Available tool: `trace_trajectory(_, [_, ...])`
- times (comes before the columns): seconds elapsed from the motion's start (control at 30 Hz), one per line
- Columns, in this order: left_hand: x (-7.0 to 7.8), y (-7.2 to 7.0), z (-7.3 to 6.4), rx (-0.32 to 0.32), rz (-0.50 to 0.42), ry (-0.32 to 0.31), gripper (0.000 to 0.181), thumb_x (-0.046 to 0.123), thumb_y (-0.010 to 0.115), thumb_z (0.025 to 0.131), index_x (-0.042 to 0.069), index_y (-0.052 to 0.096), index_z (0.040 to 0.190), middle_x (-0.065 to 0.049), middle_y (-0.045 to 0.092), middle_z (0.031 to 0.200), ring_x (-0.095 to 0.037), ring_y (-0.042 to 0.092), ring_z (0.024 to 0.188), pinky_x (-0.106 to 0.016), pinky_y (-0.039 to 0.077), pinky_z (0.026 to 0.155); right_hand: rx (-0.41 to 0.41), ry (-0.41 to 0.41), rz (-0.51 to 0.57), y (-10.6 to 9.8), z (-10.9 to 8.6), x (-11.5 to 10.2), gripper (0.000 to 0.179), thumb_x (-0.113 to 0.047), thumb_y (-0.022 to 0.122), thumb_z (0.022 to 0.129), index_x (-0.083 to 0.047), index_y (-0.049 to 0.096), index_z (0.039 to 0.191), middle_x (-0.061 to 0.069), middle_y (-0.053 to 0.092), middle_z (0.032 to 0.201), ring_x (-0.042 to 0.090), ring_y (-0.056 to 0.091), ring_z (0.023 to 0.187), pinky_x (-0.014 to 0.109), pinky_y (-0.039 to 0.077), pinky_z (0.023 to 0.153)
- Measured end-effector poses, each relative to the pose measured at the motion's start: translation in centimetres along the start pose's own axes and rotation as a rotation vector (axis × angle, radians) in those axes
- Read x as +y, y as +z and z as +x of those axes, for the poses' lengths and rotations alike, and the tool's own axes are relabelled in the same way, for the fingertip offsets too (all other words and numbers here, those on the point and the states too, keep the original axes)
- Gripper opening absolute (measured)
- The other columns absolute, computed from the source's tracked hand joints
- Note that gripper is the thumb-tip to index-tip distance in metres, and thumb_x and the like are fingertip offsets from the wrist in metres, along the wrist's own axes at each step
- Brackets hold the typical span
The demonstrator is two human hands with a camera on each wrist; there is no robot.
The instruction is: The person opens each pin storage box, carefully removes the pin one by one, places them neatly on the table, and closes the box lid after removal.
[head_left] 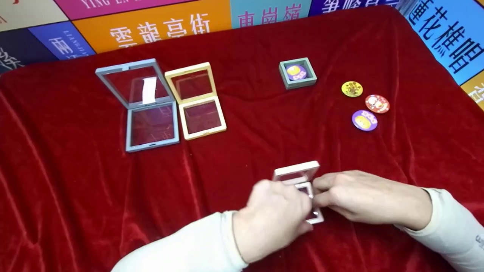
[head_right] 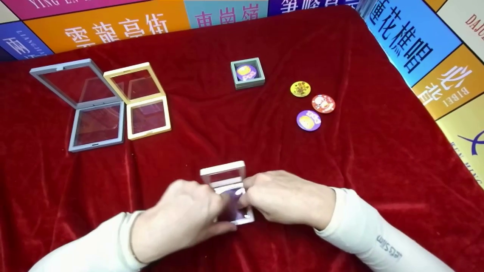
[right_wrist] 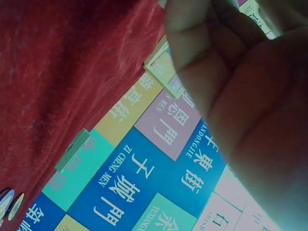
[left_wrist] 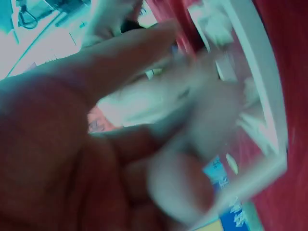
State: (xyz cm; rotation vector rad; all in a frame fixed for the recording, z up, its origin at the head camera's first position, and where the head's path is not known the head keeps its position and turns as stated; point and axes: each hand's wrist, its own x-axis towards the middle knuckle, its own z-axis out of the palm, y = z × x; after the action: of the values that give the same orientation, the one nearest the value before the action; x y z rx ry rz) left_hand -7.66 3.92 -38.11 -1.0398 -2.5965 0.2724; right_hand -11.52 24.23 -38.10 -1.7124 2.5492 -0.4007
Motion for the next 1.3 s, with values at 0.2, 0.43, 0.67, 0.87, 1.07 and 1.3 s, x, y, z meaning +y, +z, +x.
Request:
trace_trajectory(0.2, [0.2,-0.4,0.4,-0.239,-0.054,0.053,0.038,0.067,0.069,0.067,0.031,0.063,0.079,0.014,0.061,0.064,-0.007,0.056,0.055,-0.027,0.04,0.041,0.027,-0.047,0.034,0.4,0.2,0.0,0.022,-0.003,0.067,0.075,-0.024,0.062,0.075,-0.011,0.053,0.082,0.003,0.048,0.073,0.014,0.04,0.063])
trace_trajectory(0.43, [-0.4,0.4,0.4,-0.144,-0.004,0.054,0.032,0.057,0.07,0.067,0.028,0.062,0.077,0.011,0.06,0.065,-0.007,0.055,0.055,-0.027,0.04,0.041,-0.035,0.039,0.036,0.2,0.3,-0.1,0.017,-0.014,0.07,0.078,-0.022,0.059,0.087,-0.011,0.049,0.082,0.003,0.046,0.075,0.019,0.042,0.065])
trace_trajectory(0.67, [-2.5,1.8,1.0,0.0,-0.037,-0.009,0.034,0.054,0.075,0.061,0.026,0.062,0.076,0.01,0.061,0.065,-0.008,0.059,0.059,-0.029,0.044,0.046,-0.127,0.178,-0.042,0.6,0.2,-0.1,0.051,-0.021,0.072,0.08,-0.005,0.054,0.125,-0.001,0.06,0.099,0.012,0.059,0.091,0.031,0.052,0.08])
trace_trajectory(0.87, [-4.1,3.0,1.8,0.033,-0.12,-0.045,0.029,0.046,0.078,0.06,0.026,0.062,0.073,0.009,0.064,0.065,-0.008,0.061,0.059,-0.028,0.048,0.051,-0.152,0.218,-0.076,0.6,0.2,-0.3,0.065,-0.025,0.072,0.08,-0.001,0.047,0.135,0.005,0.063,0.109,0.018,0.062,0.101,0.035,0.052,0.086])
trace_trajectory(1.07, [-5.5,4.0,2.5,0.083,-0.12,-0.132,0.018,0.034,0.076,0.064,0.025,0.061,0.066,0.009,0.063,0.06,-0.009,0.059,0.053,-0.03,0.048,0.047,-0.172,0.211,-0.124,0.9,0.4,-0.3,0.063,-0.028,0.072,0.08,-0.004,0.05,0.134,0.005,0.06,0.105,0.02,0.06,0.096,0.036,0.052,0.085])
trace_trajectory(1.3, [-7.6,5.9,3.3,0.238,0.016,-0.251,0.012,0.017,0.068,0.071,0.02,0.059,0.063,0.004,0.061,0.057,-0.016,0.056,0.047,-0.034,0.044,0.042,-0.164,0.19,-0.145,1.1,0.4,-0.2,0.059,-0.028,0.073,0.079,-0.007,0.054,0.131,0.002,0.054,0.095,0.017,0.054,0.085,0.034,0.051,0.079])
